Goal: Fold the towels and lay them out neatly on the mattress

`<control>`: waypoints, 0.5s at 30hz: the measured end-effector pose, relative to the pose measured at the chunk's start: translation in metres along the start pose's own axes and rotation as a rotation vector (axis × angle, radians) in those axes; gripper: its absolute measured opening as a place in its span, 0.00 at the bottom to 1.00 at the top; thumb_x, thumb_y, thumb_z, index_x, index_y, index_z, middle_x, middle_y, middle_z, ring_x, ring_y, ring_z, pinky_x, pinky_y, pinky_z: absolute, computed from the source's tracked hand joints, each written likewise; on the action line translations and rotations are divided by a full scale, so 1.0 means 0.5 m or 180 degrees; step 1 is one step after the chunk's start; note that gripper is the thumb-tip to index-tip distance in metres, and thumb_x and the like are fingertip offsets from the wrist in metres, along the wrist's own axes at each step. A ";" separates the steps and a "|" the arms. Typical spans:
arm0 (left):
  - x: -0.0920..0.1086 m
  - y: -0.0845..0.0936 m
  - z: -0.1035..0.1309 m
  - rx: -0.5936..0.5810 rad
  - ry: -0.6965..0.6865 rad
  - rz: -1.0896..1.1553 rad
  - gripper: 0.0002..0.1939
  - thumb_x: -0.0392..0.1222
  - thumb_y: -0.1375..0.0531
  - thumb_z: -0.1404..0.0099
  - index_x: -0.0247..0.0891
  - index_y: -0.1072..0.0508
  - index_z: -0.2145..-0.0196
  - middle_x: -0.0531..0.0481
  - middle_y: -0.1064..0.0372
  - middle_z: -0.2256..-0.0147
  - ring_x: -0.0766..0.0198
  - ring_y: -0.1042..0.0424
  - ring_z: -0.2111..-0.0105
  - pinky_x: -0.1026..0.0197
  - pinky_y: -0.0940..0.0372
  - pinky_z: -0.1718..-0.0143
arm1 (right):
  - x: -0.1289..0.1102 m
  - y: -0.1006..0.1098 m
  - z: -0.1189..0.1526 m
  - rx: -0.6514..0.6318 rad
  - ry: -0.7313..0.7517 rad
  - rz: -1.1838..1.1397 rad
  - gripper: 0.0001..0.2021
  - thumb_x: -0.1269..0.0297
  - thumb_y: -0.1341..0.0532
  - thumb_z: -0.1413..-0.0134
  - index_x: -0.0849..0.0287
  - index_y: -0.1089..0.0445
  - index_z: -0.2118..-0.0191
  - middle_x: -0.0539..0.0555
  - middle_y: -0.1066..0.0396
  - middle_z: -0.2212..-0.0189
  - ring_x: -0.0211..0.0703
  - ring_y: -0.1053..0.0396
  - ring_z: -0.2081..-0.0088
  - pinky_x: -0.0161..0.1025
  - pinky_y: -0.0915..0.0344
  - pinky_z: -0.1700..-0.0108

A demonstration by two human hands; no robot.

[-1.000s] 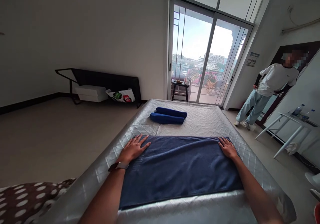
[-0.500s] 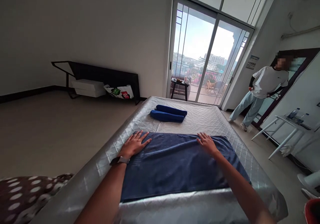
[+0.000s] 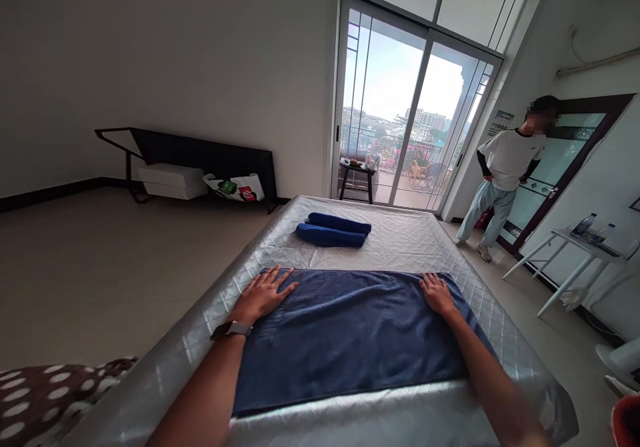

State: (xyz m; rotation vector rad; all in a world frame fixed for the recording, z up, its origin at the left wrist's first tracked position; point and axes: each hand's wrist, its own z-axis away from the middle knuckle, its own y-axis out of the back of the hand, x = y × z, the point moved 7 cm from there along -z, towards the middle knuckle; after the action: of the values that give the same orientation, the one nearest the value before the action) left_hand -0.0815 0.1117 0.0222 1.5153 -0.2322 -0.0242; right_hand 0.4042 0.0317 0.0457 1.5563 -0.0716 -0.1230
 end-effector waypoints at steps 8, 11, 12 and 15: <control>-0.016 -0.017 -0.013 0.0119 -0.0050 -0.0074 0.38 0.63 0.56 0.31 0.43 0.49 0.30 0.43 0.55 0.29 0.50 0.54 0.30 0.45 0.58 0.31 | 0.103 -0.011 -0.002 -0.0132 -0.0428 0.0038 0.28 0.57 0.61 0.29 0.52 0.55 0.27 0.53 0.56 0.28 0.46 0.59 0.28 0.52 0.57 0.30; -0.022 -0.021 -0.015 0.0186 -0.0052 -0.0023 0.38 0.64 0.56 0.31 0.44 0.48 0.30 0.43 0.54 0.29 0.49 0.53 0.30 0.44 0.56 0.32 | 0.103 -0.013 0.001 -0.0146 -0.0629 0.0053 0.28 0.55 0.60 0.29 0.49 0.57 0.27 0.51 0.58 0.27 0.46 0.59 0.28 0.52 0.58 0.30; -0.022 -0.021 -0.015 0.0195 -0.0054 -0.0005 0.38 0.65 0.56 0.31 0.44 0.48 0.30 0.44 0.55 0.29 0.49 0.53 0.30 0.44 0.56 0.32 | 0.102 -0.013 0.004 -0.0178 -0.0692 0.0055 0.28 0.54 0.60 0.29 0.48 0.57 0.27 0.51 0.59 0.27 0.47 0.60 0.28 0.53 0.59 0.30; -0.020 -0.019 -0.014 0.0175 -0.0037 0.0030 0.39 0.66 0.57 0.32 0.44 0.48 0.30 0.44 0.55 0.29 0.49 0.55 0.30 0.45 0.56 0.32 | 0.100 -0.003 0.012 -0.0303 -0.0870 0.0022 0.29 0.52 0.61 0.29 0.47 0.59 0.27 0.50 0.62 0.26 0.48 0.63 0.27 0.53 0.60 0.30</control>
State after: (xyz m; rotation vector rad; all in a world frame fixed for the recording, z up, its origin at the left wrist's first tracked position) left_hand -0.0888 0.1194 0.0112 1.5689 -0.2511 -0.0191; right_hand 0.4530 0.0193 0.0425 1.4363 -0.2826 -0.3288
